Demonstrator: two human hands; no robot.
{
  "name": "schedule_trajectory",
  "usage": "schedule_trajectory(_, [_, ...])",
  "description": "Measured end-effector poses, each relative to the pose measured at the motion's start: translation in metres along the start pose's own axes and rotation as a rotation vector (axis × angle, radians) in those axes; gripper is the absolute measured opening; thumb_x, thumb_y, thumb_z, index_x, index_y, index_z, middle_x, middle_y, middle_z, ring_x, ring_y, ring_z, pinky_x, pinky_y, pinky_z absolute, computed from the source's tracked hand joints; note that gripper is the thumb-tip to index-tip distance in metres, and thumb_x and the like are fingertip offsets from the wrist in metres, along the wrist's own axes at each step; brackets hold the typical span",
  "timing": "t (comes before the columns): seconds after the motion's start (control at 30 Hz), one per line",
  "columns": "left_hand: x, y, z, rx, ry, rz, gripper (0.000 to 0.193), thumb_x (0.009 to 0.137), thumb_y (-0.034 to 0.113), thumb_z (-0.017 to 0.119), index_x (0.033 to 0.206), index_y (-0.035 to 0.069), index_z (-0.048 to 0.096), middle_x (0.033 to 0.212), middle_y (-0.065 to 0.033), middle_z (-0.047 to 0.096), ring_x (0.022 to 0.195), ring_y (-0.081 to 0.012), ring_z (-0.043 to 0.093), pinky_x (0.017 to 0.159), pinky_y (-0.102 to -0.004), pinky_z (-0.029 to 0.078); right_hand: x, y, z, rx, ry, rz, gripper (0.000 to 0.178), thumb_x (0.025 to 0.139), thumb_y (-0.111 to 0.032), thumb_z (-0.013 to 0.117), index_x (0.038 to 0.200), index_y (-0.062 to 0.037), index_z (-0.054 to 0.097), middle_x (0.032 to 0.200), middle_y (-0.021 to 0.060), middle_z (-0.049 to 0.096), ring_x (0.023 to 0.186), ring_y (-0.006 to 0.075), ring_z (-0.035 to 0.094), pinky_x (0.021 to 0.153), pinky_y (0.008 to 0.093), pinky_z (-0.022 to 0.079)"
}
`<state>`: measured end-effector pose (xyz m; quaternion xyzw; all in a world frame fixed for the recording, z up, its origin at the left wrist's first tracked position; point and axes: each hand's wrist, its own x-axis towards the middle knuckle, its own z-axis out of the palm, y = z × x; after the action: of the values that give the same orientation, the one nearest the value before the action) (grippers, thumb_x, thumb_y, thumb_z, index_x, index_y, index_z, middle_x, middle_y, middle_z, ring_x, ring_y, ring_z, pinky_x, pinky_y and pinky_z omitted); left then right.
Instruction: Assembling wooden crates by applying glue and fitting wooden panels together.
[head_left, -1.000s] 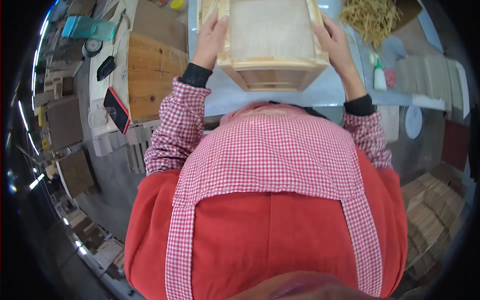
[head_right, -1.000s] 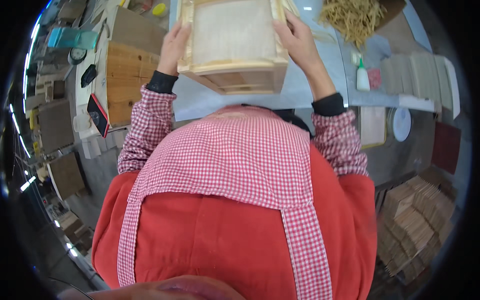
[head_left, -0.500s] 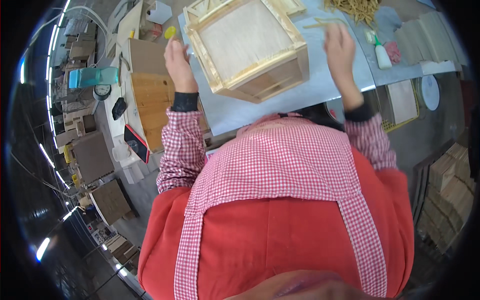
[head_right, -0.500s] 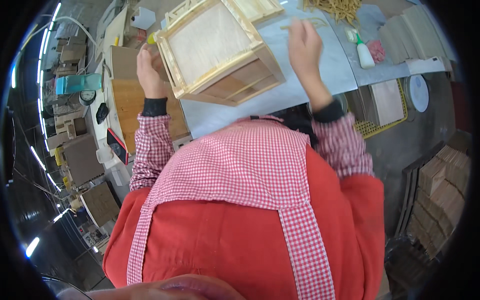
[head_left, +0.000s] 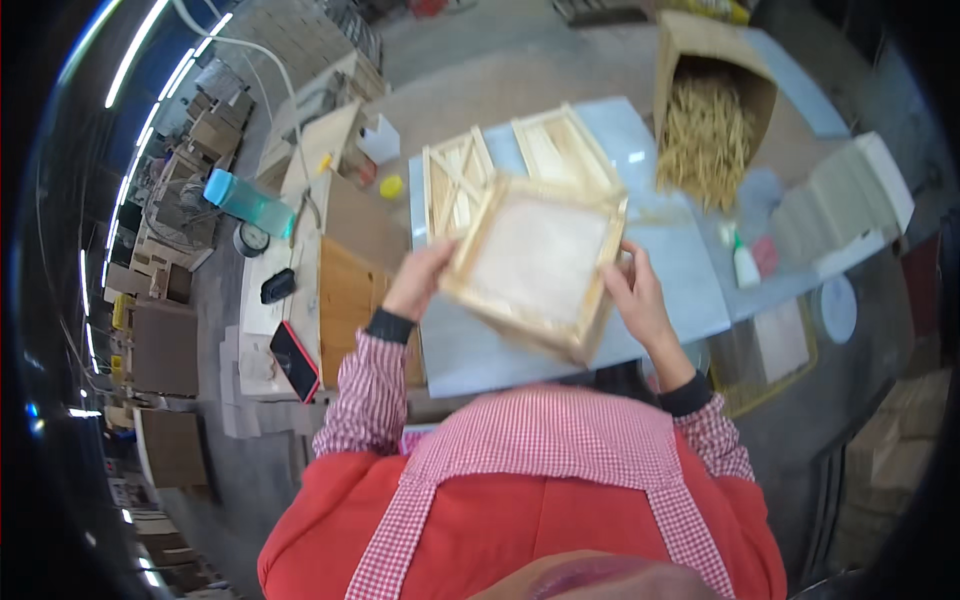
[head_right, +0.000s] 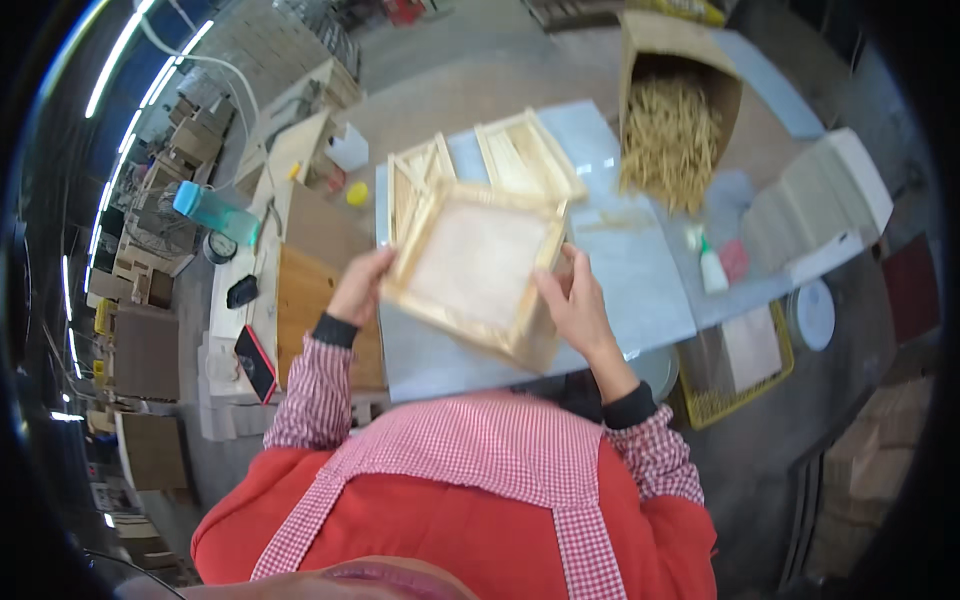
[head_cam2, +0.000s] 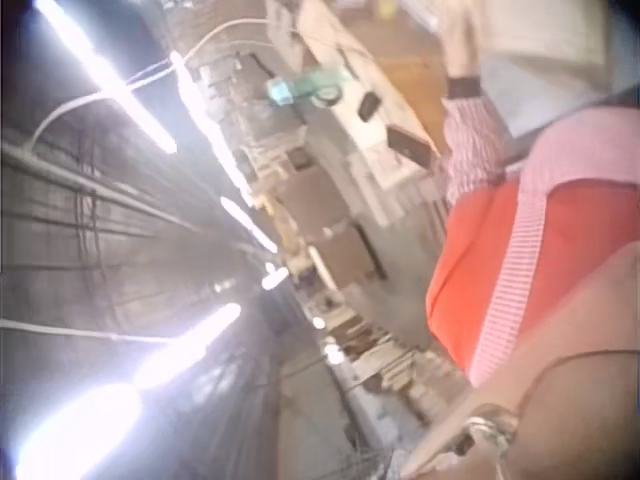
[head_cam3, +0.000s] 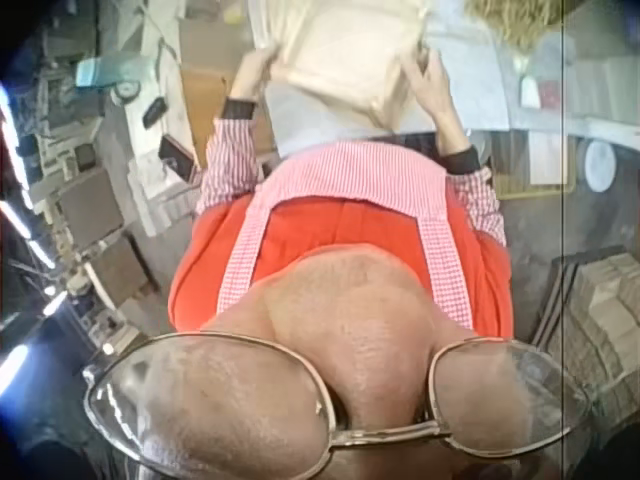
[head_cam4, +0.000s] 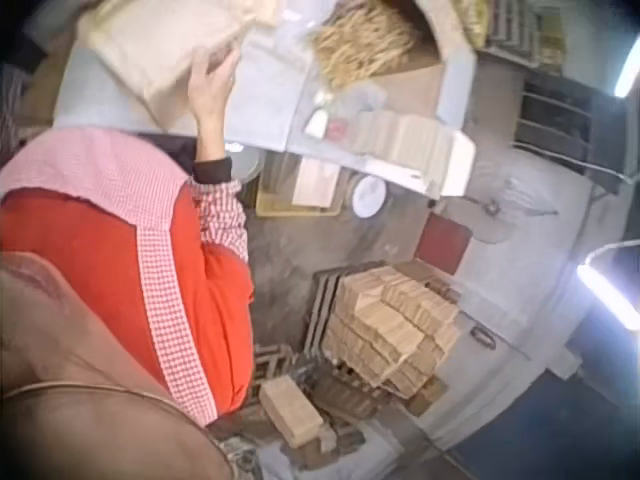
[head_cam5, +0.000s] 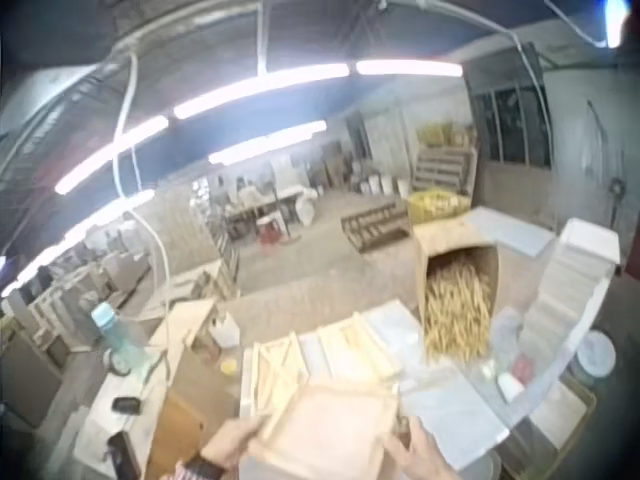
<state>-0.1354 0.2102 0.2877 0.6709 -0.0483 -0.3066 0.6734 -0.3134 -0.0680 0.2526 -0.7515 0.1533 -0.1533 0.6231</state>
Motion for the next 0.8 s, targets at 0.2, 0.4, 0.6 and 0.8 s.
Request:
schedule_trajectory(0.2, [-0.013, -0.015, 0.019, 0.250, -0.095, 0.044, 0.041, 0.098, 0.031, 0.049, 0.119, -0.005, 0.054, 0.107, -0.0054, 0.063, 0.094, -0.0102, 0.060, 0.082, -0.0268, 0.049, -0.002, -0.018, 0.015, 0.017, -0.084, -0.048, 0.050, 0.094, -0.017, 0.053, 0.138, 0.0014, 0.038, 0.084, 0.0014, 0.057, 0.068, 0.0053, 0.051, 0.055, 0.0206, 0.042])
schedule_trajectory(0.4, [-0.023, -0.017, 0.028, 0.075, -0.026, 0.150, 0.043, 0.098, 0.033, 0.049, 0.120, -0.005, 0.054, 0.105, -0.0024, 0.061, 0.091, -0.0084, 0.057, 0.081, -0.0239, 0.047, 0.019, -0.033, 0.007, 0.057, -0.096, -0.146, 0.050, 0.092, -0.015, 0.051, 0.137, 0.0025, 0.039, 0.076, 0.0067, 0.058, 0.065, 0.0093, 0.053, 0.062, 0.0247, 0.046])
schedule_trajectory(0.6, [-0.013, -0.051, 0.036, 0.066, 0.047, 0.110, 0.048, 0.098, 0.037, 0.046, 0.124, -0.004, 0.052, 0.108, -0.0044, 0.062, 0.095, -0.0117, 0.057, 0.083, -0.0260, 0.046, 0.024, 0.010, 0.000, 0.178, -0.094, -0.060, 0.046, 0.096, -0.022, 0.048, 0.135, 0.0018, 0.043, 0.082, 0.0045, 0.058, 0.069, 0.0079, 0.052, 0.063, 0.0235, 0.045])
schedule_trajectory(0.8, [0.034, -0.117, 0.012, -0.320, 0.026, -0.065, 0.058, 0.098, 0.048, 0.037, 0.133, 0.002, 0.046, 0.122, -0.0107, 0.059, 0.107, -0.0202, 0.057, 0.095, -0.0328, 0.044, 0.051, 0.172, 0.003, -0.149, -0.005, 0.204, 0.052, 0.097, -0.041, 0.039, 0.123, 0.0026, 0.053, 0.098, 0.0124, 0.065, 0.090, 0.0206, 0.059, 0.081, 0.0326, 0.047])
